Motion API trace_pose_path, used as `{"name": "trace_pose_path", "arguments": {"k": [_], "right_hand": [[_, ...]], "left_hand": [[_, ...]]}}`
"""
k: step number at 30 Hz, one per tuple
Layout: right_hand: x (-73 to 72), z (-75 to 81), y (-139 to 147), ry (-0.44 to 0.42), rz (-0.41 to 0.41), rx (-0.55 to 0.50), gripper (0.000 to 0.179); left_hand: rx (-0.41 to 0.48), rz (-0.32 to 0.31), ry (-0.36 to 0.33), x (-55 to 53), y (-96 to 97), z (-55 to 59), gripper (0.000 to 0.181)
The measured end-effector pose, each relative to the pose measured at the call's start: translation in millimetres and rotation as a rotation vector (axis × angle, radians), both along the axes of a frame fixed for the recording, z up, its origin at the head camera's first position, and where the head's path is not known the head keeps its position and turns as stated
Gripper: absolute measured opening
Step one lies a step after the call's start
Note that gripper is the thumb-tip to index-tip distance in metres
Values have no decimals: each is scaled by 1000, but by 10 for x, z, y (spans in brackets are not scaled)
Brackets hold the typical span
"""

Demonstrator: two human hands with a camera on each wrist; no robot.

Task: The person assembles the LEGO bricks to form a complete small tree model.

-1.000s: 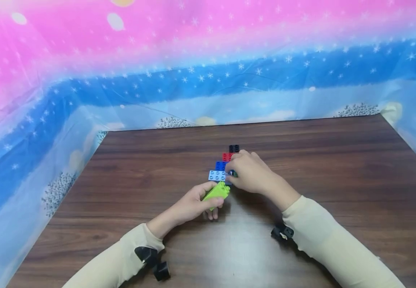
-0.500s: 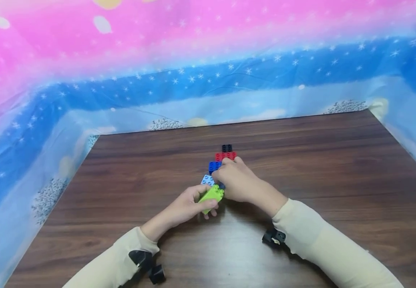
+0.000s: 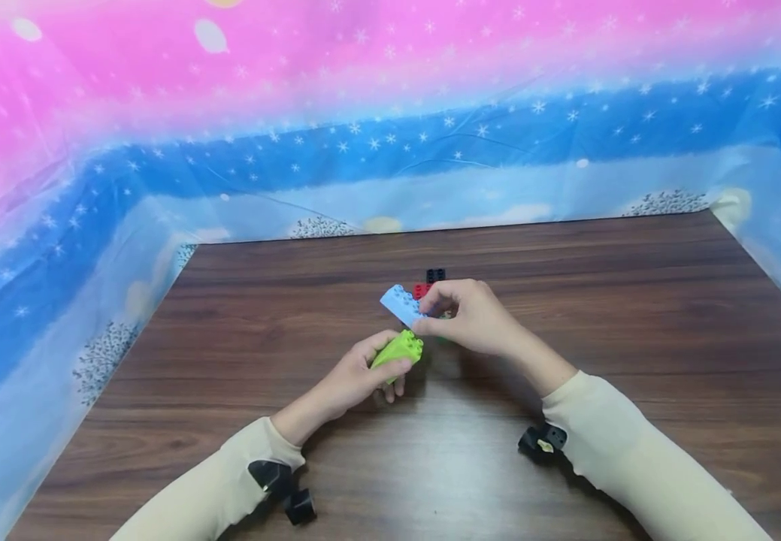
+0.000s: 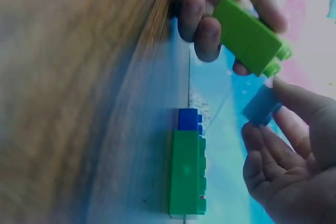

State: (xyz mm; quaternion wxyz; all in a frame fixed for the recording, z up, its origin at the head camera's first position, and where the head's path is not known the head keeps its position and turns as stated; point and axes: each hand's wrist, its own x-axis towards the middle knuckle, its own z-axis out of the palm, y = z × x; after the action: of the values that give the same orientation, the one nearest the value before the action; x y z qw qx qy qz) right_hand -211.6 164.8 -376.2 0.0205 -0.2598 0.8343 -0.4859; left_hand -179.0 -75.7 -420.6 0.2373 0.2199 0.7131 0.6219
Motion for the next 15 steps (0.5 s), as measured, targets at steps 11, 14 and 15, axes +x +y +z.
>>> {"name": "trace_pose_path", "arguments": {"k": [11,14,15], "right_hand": [[53,-2,21,-127,202,-175,10],[84,0,37,-126,190,-187,10],[92,-1,39,-126,180,-190,10]], "left_hand": [[-20,53,6,25,13,-16,27],[-18,40,3,22,22,-2,26],[-11,37,0,16,25,-2,27]]}}
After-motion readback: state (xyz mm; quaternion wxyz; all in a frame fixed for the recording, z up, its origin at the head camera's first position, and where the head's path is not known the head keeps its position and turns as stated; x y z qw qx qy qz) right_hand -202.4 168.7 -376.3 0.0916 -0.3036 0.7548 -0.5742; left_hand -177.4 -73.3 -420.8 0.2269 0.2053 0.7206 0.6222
